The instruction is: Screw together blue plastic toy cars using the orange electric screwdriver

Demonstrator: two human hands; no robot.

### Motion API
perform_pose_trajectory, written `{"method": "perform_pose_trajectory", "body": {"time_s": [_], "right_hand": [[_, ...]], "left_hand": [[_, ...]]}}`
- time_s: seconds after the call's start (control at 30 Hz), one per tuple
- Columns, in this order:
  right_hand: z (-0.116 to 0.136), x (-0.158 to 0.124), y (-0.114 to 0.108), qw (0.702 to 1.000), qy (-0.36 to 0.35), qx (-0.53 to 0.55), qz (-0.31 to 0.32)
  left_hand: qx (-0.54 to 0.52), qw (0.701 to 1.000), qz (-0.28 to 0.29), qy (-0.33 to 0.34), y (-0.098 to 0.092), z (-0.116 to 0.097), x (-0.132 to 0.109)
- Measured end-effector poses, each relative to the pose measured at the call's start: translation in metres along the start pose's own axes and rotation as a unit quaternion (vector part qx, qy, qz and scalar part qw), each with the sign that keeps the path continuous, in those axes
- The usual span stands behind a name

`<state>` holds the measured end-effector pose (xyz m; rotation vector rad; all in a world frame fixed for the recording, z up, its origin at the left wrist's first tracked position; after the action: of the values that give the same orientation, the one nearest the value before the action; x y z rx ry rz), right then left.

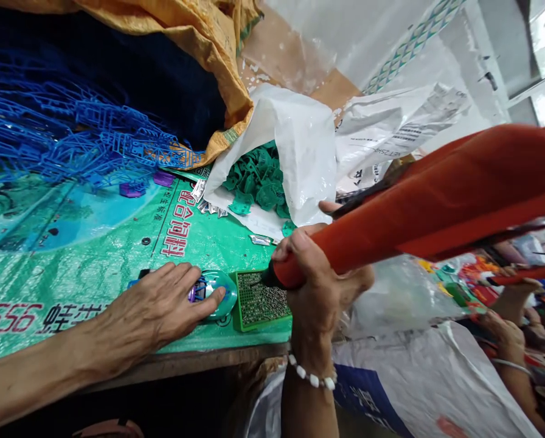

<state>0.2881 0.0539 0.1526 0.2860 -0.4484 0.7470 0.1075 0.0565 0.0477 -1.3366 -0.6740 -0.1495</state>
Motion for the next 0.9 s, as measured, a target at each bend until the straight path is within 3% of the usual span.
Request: {"method": "perform_pose_trajectory", "body": {"time_s": [0.23, 0.4, 0.9], "right_hand": [[0.035, -0.003, 0.017, 0.999, 0.003, 0.037, 0.005], [0.029, -0.01, 0.028, 0.997, 0.016, 0.069, 0.031], [0.014, -0.015, 0.028, 0.997, 0.041, 0.053, 0.025]], "left_hand": [[-0.001, 1.0, 0.017, 0.014, 0.0, -0.002, 0.001], [0.006, 1.0, 0.01, 0.015, 0.002, -0.001, 0.0], [0.004, 1.0, 0.015, 0.01, 0.002, -0.002, 0.003]]}}
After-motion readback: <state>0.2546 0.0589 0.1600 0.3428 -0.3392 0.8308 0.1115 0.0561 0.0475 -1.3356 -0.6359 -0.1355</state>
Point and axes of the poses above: each hand's wrist, its own x-axis towards the middle knuckle, its own y-axis out of the palm, z = x × y, the point moved 8 cm from there along x, towards the middle knuckle, and after that the axes turned 8 degrees about -z, right-handed, at the moved point
